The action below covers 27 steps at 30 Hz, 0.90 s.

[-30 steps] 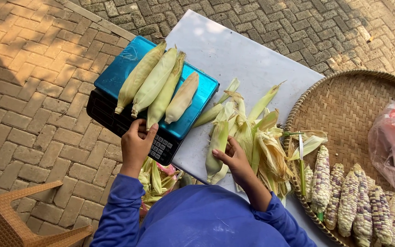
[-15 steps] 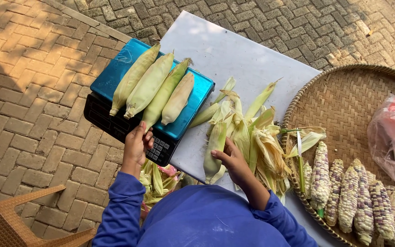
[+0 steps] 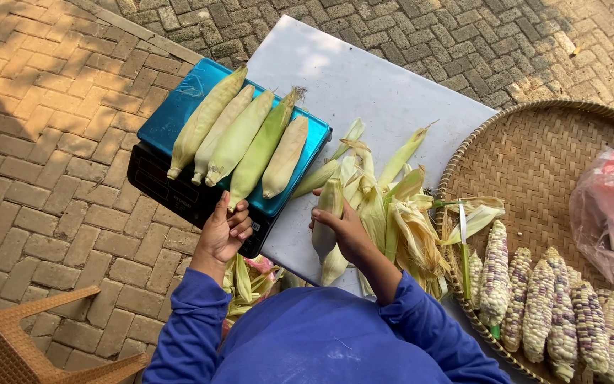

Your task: Husking and weighing corn ears on a digital scale.

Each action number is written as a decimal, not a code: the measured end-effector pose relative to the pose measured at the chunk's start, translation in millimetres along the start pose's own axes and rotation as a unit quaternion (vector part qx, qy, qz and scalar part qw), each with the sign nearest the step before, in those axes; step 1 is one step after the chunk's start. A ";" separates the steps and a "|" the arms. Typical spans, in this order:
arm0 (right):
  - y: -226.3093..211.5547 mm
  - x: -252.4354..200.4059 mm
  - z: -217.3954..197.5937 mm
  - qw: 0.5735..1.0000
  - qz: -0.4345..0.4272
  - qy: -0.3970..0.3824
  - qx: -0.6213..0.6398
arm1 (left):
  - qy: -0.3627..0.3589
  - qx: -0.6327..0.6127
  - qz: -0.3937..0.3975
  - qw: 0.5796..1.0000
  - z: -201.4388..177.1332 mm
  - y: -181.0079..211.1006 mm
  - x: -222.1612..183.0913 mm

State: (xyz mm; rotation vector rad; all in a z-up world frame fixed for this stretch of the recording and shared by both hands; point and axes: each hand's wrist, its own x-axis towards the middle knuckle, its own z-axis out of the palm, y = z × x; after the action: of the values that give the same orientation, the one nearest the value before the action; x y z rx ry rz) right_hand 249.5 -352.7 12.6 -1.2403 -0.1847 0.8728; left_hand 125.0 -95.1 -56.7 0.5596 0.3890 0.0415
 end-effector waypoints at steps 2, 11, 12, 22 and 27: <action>-1.2 24.8 9.6 0.998 -0.028 0.028 -0.040 | 0.023 0.034 -0.007 0.999 9.4 2.3 -4.6; -6.4 78.5 49.7 0.907 -0.213 0.181 -0.314 | 0.215 0.553 0.161 0.789 61.0 19.7 -18.2; -7.0 79.1 52.4 0.898 -0.232 0.179 -0.329 | 0.201 0.579 0.172 0.771 59.3 18.5 -16.6; -9.2 90.5 27.2 0.984 -0.113 0.100 -0.097 | 0.057 0.204 0.101 0.972 38.6 2.1 -34.5; -13.0 83.8 37.1 0.985 -0.112 0.049 -0.124 | 0.015 0.215 0.129 0.968 48.4 -0.7 -36.8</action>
State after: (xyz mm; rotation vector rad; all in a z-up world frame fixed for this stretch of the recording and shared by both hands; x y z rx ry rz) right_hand 291.2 -270.2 10.1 -1.4599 -0.3556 0.6037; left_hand 108.8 -125.6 -6.7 1.0389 0.3532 0.2195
